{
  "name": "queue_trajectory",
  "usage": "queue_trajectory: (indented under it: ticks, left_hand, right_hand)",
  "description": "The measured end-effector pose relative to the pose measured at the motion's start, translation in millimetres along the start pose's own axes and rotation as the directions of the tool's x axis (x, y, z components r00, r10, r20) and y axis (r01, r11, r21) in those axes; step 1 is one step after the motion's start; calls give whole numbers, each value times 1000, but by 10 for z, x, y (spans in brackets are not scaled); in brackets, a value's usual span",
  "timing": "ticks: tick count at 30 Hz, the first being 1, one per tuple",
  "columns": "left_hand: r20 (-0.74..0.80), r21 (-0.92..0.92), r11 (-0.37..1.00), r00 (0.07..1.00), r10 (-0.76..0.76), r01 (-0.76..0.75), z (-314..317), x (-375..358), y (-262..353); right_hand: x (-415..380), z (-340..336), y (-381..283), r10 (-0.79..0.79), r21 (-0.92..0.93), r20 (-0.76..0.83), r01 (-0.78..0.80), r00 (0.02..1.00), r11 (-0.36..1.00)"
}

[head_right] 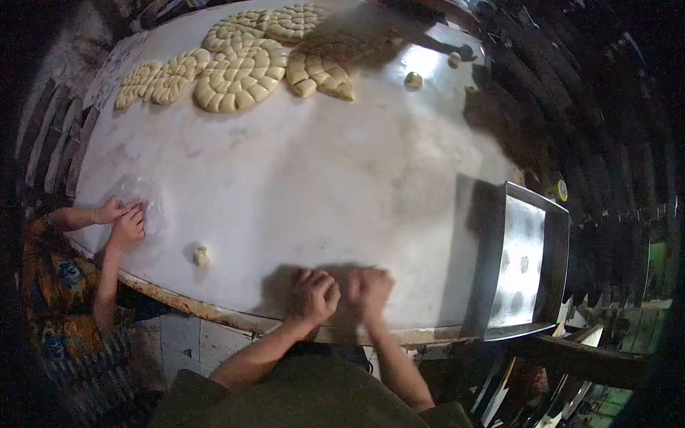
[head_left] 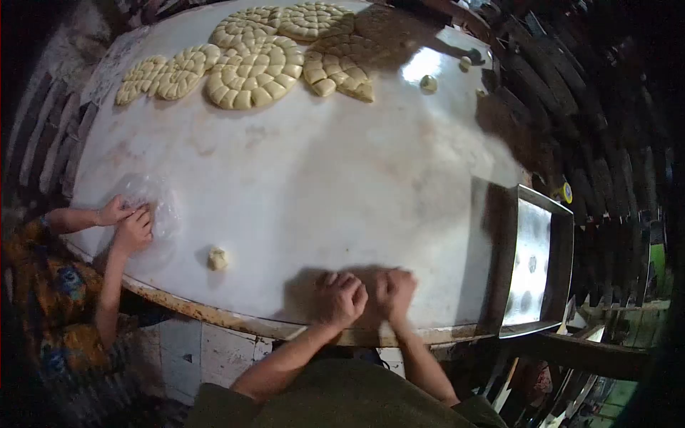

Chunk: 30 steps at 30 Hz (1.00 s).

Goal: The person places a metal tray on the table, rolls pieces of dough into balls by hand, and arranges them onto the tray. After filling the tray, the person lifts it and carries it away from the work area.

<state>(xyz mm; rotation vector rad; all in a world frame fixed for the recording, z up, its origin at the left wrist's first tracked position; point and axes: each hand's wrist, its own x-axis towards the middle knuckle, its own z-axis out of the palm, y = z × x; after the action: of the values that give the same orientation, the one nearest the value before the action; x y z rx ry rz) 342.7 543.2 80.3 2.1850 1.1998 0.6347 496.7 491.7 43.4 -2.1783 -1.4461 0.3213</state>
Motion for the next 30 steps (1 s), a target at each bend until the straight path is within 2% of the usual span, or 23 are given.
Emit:
queue_trajectory:
  ticks: [1, 2, 3, 5, 7, 8, 9, 10, 11, 12, 13, 15, 17, 19, 21, 23, 24, 25, 26, 27, 28, 30]
  left_hand:
    - [-71, 77, 997, 997, 34, -29, 189, -218, 68]
    - [-111, 61, 995, 990, 81, -75, 290, -459, 37]
    - [-65, 190, 981, 996, 62, -49, 119, -627, 21]
    - [-75, 257, 966, 997, -24, 42, -254, -754, -211]
    - [-129, 376, 908, 981, -147, 186, -589, -474, -522]
    - [-244, 306, 932, 963, -119, 192, -597, -252, -571]
    - [-230, 274, 948, 968, -100, 163, -511, -55, -488]
    - [-178, 201, 979, 984, -9, 45, -452, 96, -282]
    - [-158, 169, 985, 987, 5, 22, -264, 145, -189]
    - [-135, 138, 989, 990, -41, 60, -130, 128, -23]
    - [-109, 128, 991, 993, 50, -36, -66, 27, 90]
    - [-80, 191, 979, 993, 88, -72, 0, -370, 5]
    - [-77, 247, 966, 993, 94, -73, -319, -586, -199]
    - [-68, 350, 936, 997, -29, 51, -596, -475, -487]
    - [-205, 311, 943, 977, -52, 116, -545, -88, -432]
    - [-216, 198, 980, 974, 66, -22, -214, 167, -329]
    - [-176, 79, 995, 982, 68, -54, -94, 159, -196]
    - [-102, 94, 993, 992, 75, -65, 16, 41, -108]
    - [-39, 158, 979, 990, 136, -128, 18, -139, -34]
    - [-107, 47, 985, 979, 171, -167, 43, -342, -112]
    - [-138, 57, 979, 970, 201, -195, -71, -499, -160]
    - [-77, 229, 965, 986, 150, -129, -404, -619, -351]
  right_hand:
    - [-309, 26, -69, -199, -37, -66, 197, 978, 980]
    - [-485, -183, -93, -253, -5, -38, 253, 967, 967]
    - [-633, -387, -57, -316, 35, -9, 316, 949, 948]
    - [-792, -457, 848, -301, -97, 93, 309, 949, 946]
    - [-268, -660, 1004, -88, -254, -48, 73, 995, 965]
    - [96, -627, 891, -54, -136, -28, 50, 998, 989]
    - [310, -595, 832, -15, -23, 4, 15, 1000, 1000]
    - [313, -252, 934, -24, 52, 32, 22, 999, 998]
    - [247, -80, 769, -114, 73, 37, 111, 993, 991]
    - [187, 88, 598, -203, 97, 41, 198, 978, 975]
    - [-15, -80, 267, -347, 64, 37, 345, 937, 936]
    - [-352, -323, 320, -376, 183, 163, 347, 912, 920]
    - [-546, -509, 979, -425, -138, 184, 451, 886, 882]
    - [-222, -917, 840, -225, -198, 250, 277, 942, 940]
    - [144, -699, 613, -282, -104, -82, 274, 956, 956]
    - [243, -327, 511, -224, 40, -25, 225, 974, 974]
    - [167, -192, 499, -242, 80, 138, 233, 960, 969]
    - [-16, -121, 523, -256, 120, 297, 230, 920, 966]
    - [-277, -112, 605, -371, 172, 206, 339, 906, 925]
    - [-520, -126, 695, -473, 209, 107, 445, 875, 871]
    - [-626, -347, 796, -461, 167, 150, 438, 874, 884]
    - [-628, -695, 1196, -442, 39, 220, 445, 869, 894]
